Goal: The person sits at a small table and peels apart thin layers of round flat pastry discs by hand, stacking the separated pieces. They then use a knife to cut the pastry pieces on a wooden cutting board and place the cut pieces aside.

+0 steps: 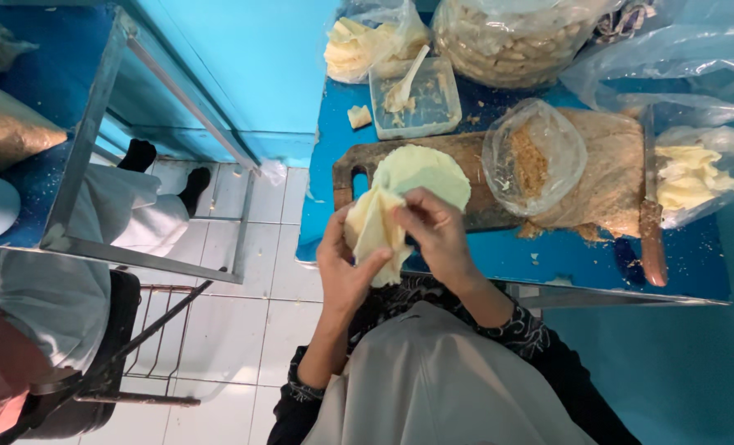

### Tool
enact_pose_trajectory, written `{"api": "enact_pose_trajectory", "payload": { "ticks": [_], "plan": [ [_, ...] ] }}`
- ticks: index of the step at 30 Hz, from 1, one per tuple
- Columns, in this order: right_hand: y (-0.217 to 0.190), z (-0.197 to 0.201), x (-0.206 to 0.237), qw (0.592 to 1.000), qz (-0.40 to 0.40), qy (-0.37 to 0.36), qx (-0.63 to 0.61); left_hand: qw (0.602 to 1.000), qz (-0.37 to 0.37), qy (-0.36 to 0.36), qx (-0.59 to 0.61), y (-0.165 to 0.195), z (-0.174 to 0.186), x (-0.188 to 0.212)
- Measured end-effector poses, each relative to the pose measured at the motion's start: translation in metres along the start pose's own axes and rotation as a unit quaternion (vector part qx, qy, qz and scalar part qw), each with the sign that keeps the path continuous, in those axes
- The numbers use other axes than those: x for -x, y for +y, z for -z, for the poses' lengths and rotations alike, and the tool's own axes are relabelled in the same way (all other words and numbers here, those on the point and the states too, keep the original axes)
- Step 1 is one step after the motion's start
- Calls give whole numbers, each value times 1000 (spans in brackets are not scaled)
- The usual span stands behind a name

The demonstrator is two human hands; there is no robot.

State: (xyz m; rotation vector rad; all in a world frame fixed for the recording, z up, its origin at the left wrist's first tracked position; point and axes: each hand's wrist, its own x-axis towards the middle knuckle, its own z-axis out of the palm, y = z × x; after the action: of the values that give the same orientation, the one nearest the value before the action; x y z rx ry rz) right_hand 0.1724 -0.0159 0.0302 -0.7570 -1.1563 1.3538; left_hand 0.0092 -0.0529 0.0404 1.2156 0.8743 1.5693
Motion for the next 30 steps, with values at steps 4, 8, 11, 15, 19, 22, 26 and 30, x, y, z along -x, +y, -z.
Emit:
{"api": "enact_pose_trajectory", "payload": {
  "ticks": [4, 8, 11, 15, 19, 22, 26, 30],
  "plan": [
    [-4, -1, 1, 988, -55, 1, -148, 992, 67, 103, 0, 1, 1, -4],
    [-16, 4, -10, 938, -114, 59, -322, 980, 36, 138, 137, 0, -2, -4],
    [-17, 1, -9, 929, -140, 32, -341, 995, -15, 99, 0, -4, -10, 3],
    [-5, -4, -6, 980, -77, 30, -182, 989, -95, 63, -90, -11, -13, 7],
    [-2, 15, -6, 976, -96, 74, -181, 967, 1, 178, 183, -12, -2, -1],
    [-12, 40, -8, 969, -91, 92, -212, 944, -7, 217, 248, -7, 16, -3],
    [-45, 81, -3, 943, -86, 195, -256, 956, 26, 215, 199, -6, 50, -10],
    [-61, 100, 10, 976, 47, 160, -137, 840, 141, 130, -508, -11, 61, -21]
  ]
}}
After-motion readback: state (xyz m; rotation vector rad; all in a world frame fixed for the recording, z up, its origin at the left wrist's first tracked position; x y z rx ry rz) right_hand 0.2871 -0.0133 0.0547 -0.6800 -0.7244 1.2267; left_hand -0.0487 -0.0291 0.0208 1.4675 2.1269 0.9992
